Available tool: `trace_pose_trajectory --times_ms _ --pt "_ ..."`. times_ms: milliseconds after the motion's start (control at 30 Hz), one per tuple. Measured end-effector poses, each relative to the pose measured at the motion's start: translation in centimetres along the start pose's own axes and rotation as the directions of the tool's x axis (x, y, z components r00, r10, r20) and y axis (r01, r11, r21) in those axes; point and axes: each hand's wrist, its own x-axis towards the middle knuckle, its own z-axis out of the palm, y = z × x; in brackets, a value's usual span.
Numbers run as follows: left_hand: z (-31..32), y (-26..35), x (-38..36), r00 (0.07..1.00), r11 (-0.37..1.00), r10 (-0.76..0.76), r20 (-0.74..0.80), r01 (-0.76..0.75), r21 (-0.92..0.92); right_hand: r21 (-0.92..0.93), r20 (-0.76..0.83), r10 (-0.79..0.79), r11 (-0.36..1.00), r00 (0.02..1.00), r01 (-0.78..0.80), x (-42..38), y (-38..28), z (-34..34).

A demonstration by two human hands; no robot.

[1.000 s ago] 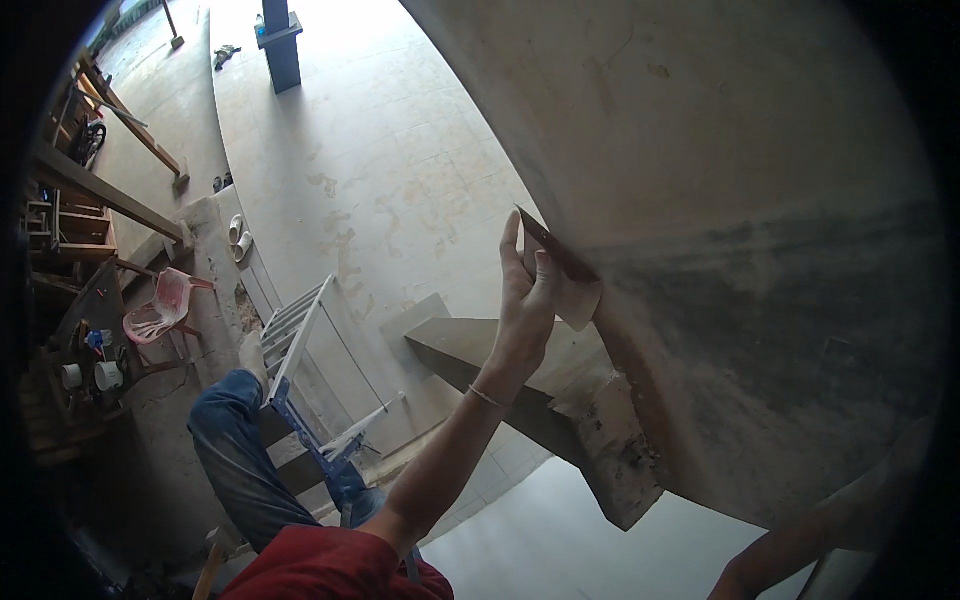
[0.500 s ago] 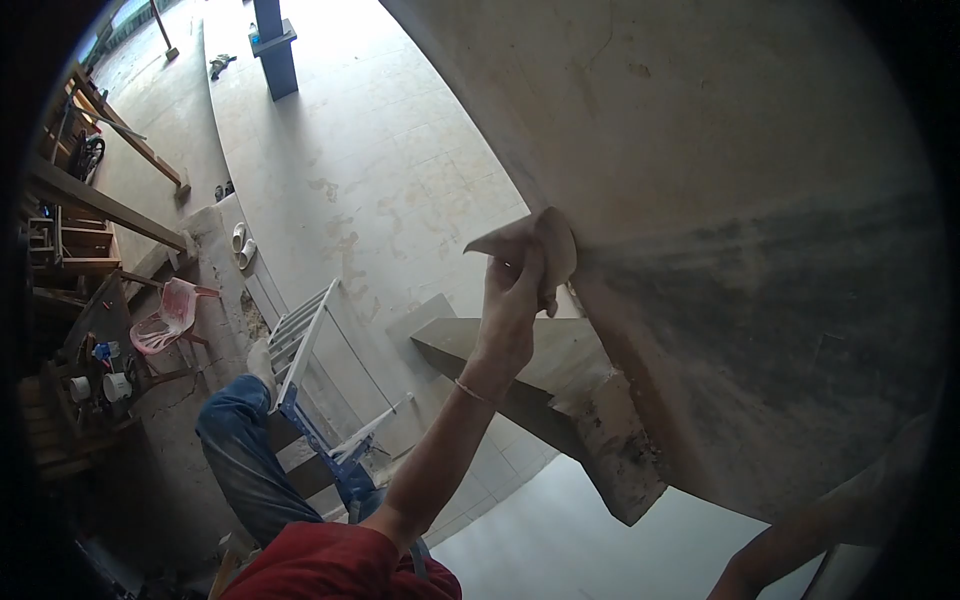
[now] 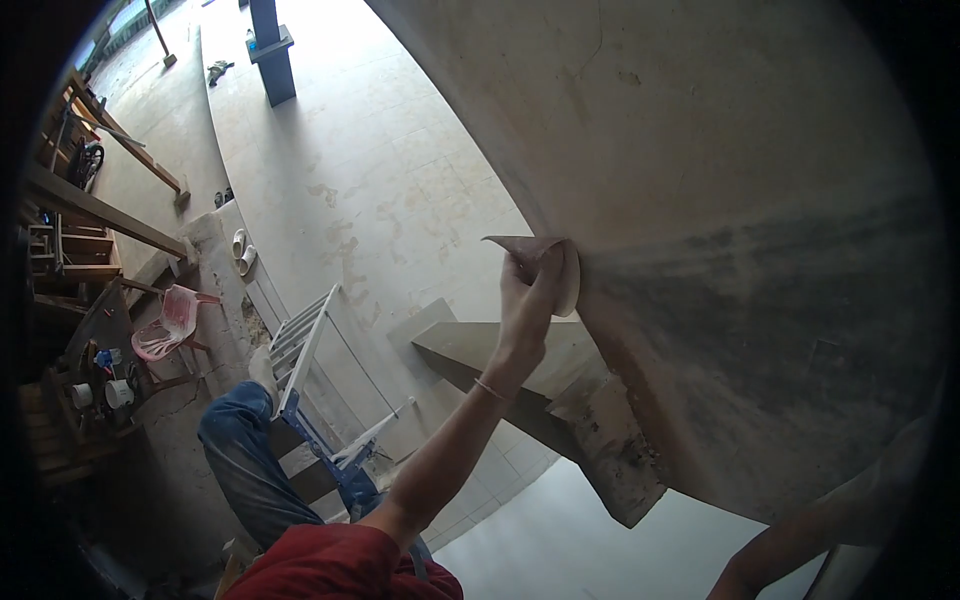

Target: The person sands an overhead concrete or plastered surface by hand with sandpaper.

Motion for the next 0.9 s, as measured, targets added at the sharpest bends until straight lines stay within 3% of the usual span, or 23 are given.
trace_pose_trajectory --times_ms 200,267,367,467,533,667,733,767,867,900 --pt "2.1 0.3 2.2 0.975 0.989 0.022 -0.222 -0.055 -0.141 -0.006 0.008 -0.011 1.000 1.000 0.011 0.0 0.2 -0.1" --pt "2.4 3.4 5.8 0.987 0.933 0.079 -0.137 -0.121 -0.338 0.000 0.012 -0.014 1.000 1.000 0.014 0.0 0.3 -0.2" --pt "2.8 4.6 6.3 0.995 0.883 0.095 -0.029 -0.098 -0.460 0.022 0.008 -0.016 1.000 1.000 0.016 0.2 0.4 0.1" --pt "1.7 -1.2 2.3 0.996 0.991 0.054 -0.067 -0.061 -0.121 0.014 0.008 -0.033 0.999 0.999 0.033 0.3 0.3 0.0" --pt "0.9 -2.7 2.9 0.999 0.999 0.017 0.037 -0.015 -0.052 0.013 0.012 -0.031 0.999 0.999 0.031 0.2 0.2 -0.1" --pt "1.4 -0.2 5.1 0.988 0.987 0.151 -0.007 -0.151 -0.058 0.008 -0.006 -0.089 0.996 0.996 0.089 0.3 1.1 -0.2" --pt "2.0 2.8 6.6 0.993 0.923 0.096 -0.066 -0.113 -0.367 0.027 -0.016 -0.057 0.998 0.998 0.058 0.0 0.9 0.1" --pt "2.2 1.8 6.6 0.990 0.906 0.099 -0.101 -0.132 -0.403 0.052 -0.017 -0.038 0.998 0.999 0.039 -0.3 0.8 0.1" --pt "2.3 -3.1 2.0 0.974 0.948 0.031 -0.222 -0.099 -0.302 0.091 -0.011 0.002 0.996 1.000 -0.001 -0.5 0.8 0.1" --pt "1.2 -4.2 2.4 0.993 0.972 0.017 -0.121 -0.044 -0.229 0.043 0.007 0.002 0.999 1.000 -0.002 -0.5 0.5 0.0"
